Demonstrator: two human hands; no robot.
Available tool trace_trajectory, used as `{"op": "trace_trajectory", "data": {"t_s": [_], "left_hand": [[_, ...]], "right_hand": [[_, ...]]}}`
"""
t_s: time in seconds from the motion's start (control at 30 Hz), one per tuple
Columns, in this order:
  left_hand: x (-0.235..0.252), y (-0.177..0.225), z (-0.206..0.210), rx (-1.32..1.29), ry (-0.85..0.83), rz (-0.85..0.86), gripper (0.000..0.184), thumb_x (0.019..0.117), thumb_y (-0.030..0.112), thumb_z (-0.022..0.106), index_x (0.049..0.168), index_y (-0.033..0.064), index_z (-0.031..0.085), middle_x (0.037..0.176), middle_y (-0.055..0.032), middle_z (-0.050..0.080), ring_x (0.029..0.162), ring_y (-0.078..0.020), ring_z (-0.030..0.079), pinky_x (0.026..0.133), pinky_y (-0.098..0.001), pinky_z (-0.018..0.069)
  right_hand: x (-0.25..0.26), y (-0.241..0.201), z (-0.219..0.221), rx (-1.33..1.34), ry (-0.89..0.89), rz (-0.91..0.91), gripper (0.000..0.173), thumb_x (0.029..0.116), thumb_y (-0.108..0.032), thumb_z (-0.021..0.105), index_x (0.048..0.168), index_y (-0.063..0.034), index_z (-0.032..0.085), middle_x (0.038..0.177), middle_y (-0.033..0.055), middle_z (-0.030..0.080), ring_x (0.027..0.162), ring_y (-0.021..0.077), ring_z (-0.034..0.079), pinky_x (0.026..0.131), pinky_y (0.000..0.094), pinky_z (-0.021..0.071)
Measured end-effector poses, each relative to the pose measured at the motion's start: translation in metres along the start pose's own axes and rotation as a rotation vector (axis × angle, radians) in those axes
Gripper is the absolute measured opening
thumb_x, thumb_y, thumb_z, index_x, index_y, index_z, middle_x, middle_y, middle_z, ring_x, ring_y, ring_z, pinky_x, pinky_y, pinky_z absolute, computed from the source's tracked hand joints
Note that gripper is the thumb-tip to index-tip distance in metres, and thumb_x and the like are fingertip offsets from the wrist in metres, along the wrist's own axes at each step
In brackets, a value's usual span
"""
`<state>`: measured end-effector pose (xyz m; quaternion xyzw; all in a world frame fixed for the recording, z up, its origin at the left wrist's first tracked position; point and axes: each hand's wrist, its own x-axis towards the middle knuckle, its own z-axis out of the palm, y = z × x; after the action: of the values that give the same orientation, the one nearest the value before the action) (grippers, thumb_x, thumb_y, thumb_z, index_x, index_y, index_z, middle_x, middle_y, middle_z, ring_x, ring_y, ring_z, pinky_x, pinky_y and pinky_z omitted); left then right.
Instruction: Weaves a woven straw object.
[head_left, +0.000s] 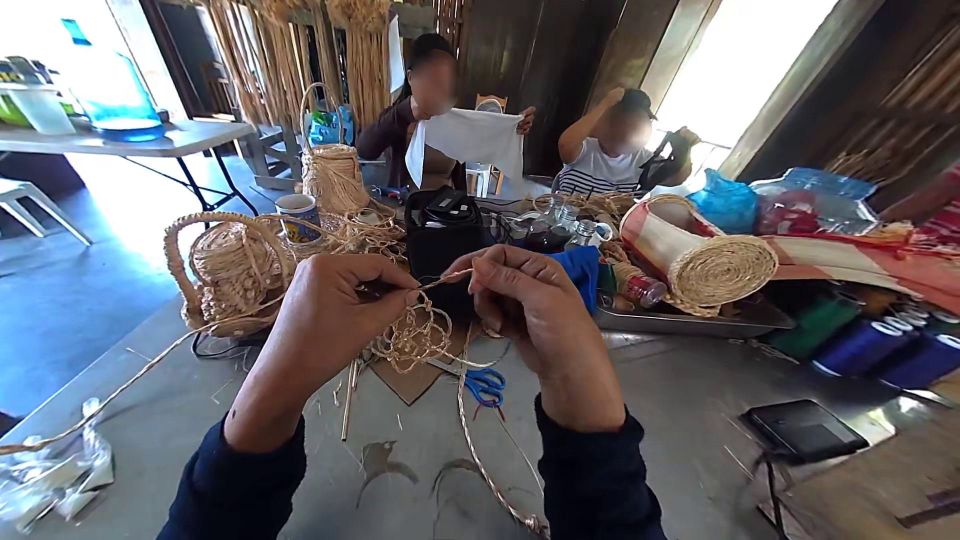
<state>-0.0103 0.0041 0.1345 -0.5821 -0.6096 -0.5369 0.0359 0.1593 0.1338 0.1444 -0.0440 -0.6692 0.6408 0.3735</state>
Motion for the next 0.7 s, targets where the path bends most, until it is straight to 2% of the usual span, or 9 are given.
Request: {"op": "trace_trajectory", "data": {"t_s": [0.1, 0.23, 0.37, 0.53, 0.6, 0.7], "left_hand": [[0.000, 0.001, 0.003, 0.003, -0.005, -0.020, 0.006, 0.0841, 0.010, 0.075, 0.088, 0.0135, 0.077, 0.079, 0.0067, 0.074, 0.067, -0.0004, 0.069, 0.060, -0.0181, 0.0590], [-0.001, 0.004, 0.008, 0.003, -0.002, -0.046, 0.005, 0.0846, 0.010, 0.075, 0.088, 0.0138, 0.077, 0.078, 0.0071, 0.073, 0.066, 0.0006, 0.068, 0.059, -0.0174, 0.0576], [-0.003, 0.006, 0.014, -0.012, 0.000, -0.043, 0.005, 0.0835, 0.010, 0.074, 0.086, 0.0142, 0.076, 0.075, 0.0087, 0.071, 0.062, 0.0032, 0.064, 0.054, -0.0145, 0.0529], [-0.003, 0.009, 0.022, -0.016, 0.000, -0.082, 0.008, 0.0839, 0.007, 0.076, 0.086, 0.0141, 0.077, 0.076, 0.0082, 0.071, 0.063, 0.0024, 0.063, 0.055, -0.0152, 0.0523], [-0.004, 0.010, 0.025, -0.039, 0.014, -0.087, 0.009, 0.0833, 0.005, 0.076, 0.086, 0.0131, 0.076, 0.077, 0.0070, 0.072, 0.064, 0.0015, 0.064, 0.056, -0.0154, 0.0538], [-0.004, 0.009, 0.030, -0.084, 0.041, -0.093, 0.013, 0.0842, 0.002, 0.075, 0.094, 0.0108, 0.075, 0.083, 0.0045, 0.073, 0.070, -0.0012, 0.068, 0.062, -0.0175, 0.0575]], "right_hand": [[0.005, 0.009, 0.005, 0.271, -0.004, 0.057, 0.037, 0.1067, -0.012, 0.038, 0.082, -0.0059, 0.065, 0.085, 0.0058, 0.072, 0.045, -0.0028, 0.045, 0.042, 0.0114, 0.0356], [0.009, 0.015, 0.009, 0.433, -0.003, 0.084, 0.041, 0.1118, -0.019, 0.031, 0.089, -0.0071, 0.063, 0.091, 0.0060, 0.073, 0.044, -0.0024, 0.044, 0.040, 0.0111, 0.0347], [0.009, 0.016, 0.011, 0.407, 0.056, 0.063, 0.037, 0.1113, -0.018, 0.036, 0.090, -0.0070, 0.065, 0.085, 0.0024, 0.068, 0.044, -0.0025, 0.041, 0.040, 0.0106, 0.0330], [0.009, 0.016, 0.014, 0.372, 0.160, 0.081, 0.035, 0.1109, -0.018, 0.041, 0.090, -0.0055, 0.066, 0.077, 0.0007, 0.066, 0.041, -0.0028, 0.038, 0.038, 0.0106, 0.0309], [0.009, 0.015, 0.014, 0.366, 0.179, 0.091, 0.034, 0.1109, -0.019, 0.041, 0.091, -0.0055, 0.066, 0.077, 0.0003, 0.066, 0.041, -0.0030, 0.037, 0.037, 0.0105, 0.0305], [0.009, 0.014, 0.014, 0.361, 0.182, 0.088, 0.032, 0.1104, -0.018, 0.044, 0.092, -0.0051, 0.066, 0.078, 0.0007, 0.066, 0.041, -0.0029, 0.038, 0.037, 0.0107, 0.0307]]}}
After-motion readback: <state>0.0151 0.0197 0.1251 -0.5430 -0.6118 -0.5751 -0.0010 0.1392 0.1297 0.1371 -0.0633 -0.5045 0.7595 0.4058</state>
